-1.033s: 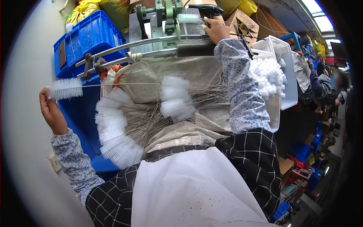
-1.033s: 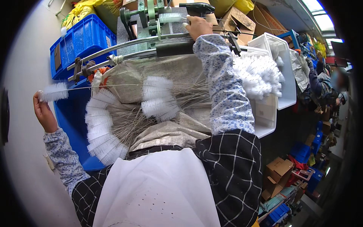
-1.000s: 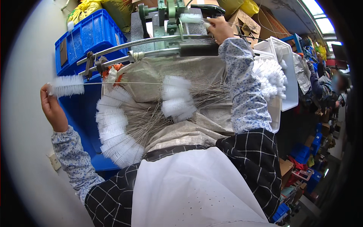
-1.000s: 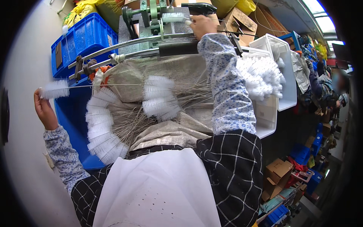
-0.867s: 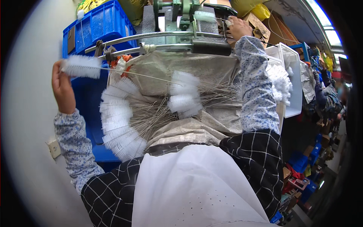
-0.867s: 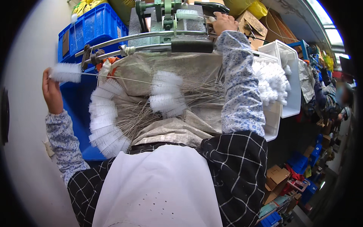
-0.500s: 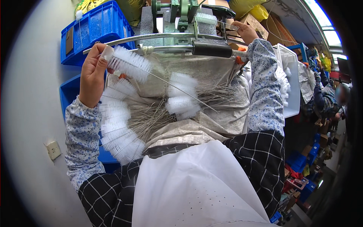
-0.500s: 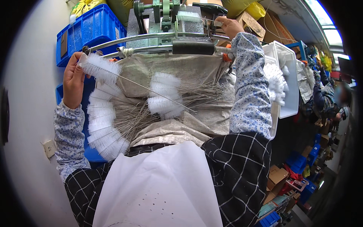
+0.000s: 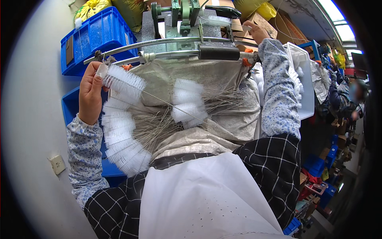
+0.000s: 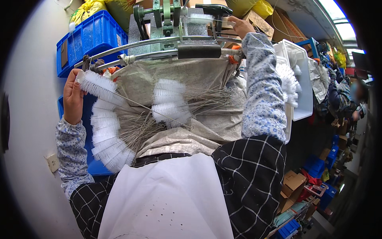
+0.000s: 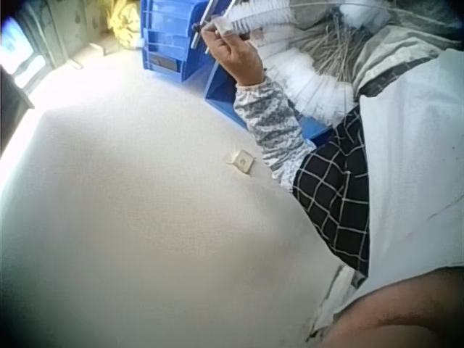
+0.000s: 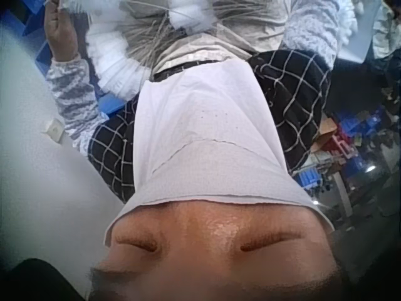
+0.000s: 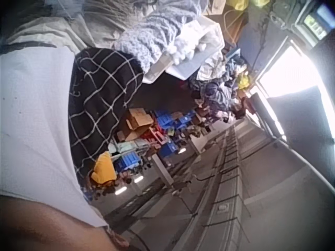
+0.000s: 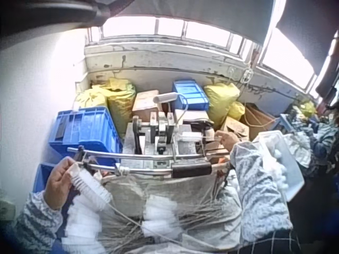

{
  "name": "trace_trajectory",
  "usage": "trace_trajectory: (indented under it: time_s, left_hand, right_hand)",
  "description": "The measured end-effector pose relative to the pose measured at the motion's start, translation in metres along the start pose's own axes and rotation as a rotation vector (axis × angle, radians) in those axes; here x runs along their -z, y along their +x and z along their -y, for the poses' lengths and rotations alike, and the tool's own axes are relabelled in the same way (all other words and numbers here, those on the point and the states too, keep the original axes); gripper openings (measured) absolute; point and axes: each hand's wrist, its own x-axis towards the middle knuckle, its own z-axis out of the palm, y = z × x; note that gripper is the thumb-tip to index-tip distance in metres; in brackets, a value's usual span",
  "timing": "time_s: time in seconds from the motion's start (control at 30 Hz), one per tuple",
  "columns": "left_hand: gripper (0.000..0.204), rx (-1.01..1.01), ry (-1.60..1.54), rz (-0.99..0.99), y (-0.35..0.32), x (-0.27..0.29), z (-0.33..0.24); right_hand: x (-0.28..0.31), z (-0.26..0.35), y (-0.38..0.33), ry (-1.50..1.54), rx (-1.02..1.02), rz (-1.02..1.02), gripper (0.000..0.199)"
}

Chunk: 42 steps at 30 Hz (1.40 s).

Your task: The recorder uses a specialized machine to assemble white-bristled wire brushes, then uses a hairdryer to finish or clean them.

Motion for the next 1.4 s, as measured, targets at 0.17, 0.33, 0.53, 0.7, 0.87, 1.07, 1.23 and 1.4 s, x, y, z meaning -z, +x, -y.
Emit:
trace_trajectory:
  time_s: [0.17, 0.33, 0.53, 0.7, 0.87, 1.07, 1.23, 1.4]
  left_hand:
    - [0.02, 0.026, -0.056, -0.03, 0.005, -0.005, 0.004]
    - [0.013, 0.036, -0.174, 0.07, 0.019, -0.044, 0.001]
    - [0.015, -0.023, -0.012, 0.125, 0.006, -0.082, 0.0]
    - [0.021, 0.146, 0.726, 0.408, -0.011, -0.006, 0.035]
    - [0.023, -0.025, 1.062, 0.152, -0.029, 0.03, 0.091]
    - [0.021, 0.259, 0.784, 0.144, -0.023, 0.031, 0.103]
    - [0.02, 0.365, 0.8, 0.171, -0.02, 0.031, 0.107]
    - [0.023, 0.393, 0.791, 0.143, -0.021, 0.027, 0.101]
  right_hand:
    - [0.05, 0.017, -0.049, 0.822, 0.052, 0.281, 0.025]
    - [0.088, 0.128, -0.095, 0.849, 0.349, 0.521, 0.029]
    - [0.05, 0.233, -0.113, 0.897, 0.403, 0.674, 0.029]
    - [0.01, 0.154, -0.049, 0.127, 0.215, -0.371, 0.023]
    - [-0.016, 0.128, -0.016, 0.024, -0.018, -0.292, 0.029]
    - [-0.02, 0.126, -0.007, 0.007, -0.016, -0.296, 0.029]
    - [-0.021, 0.125, -0.005, 0.09, 0.011, -0.3, 0.03]
    - [-0.024, 0.122, 0.007, 0.014, -0.018, -0.238, 0.037]
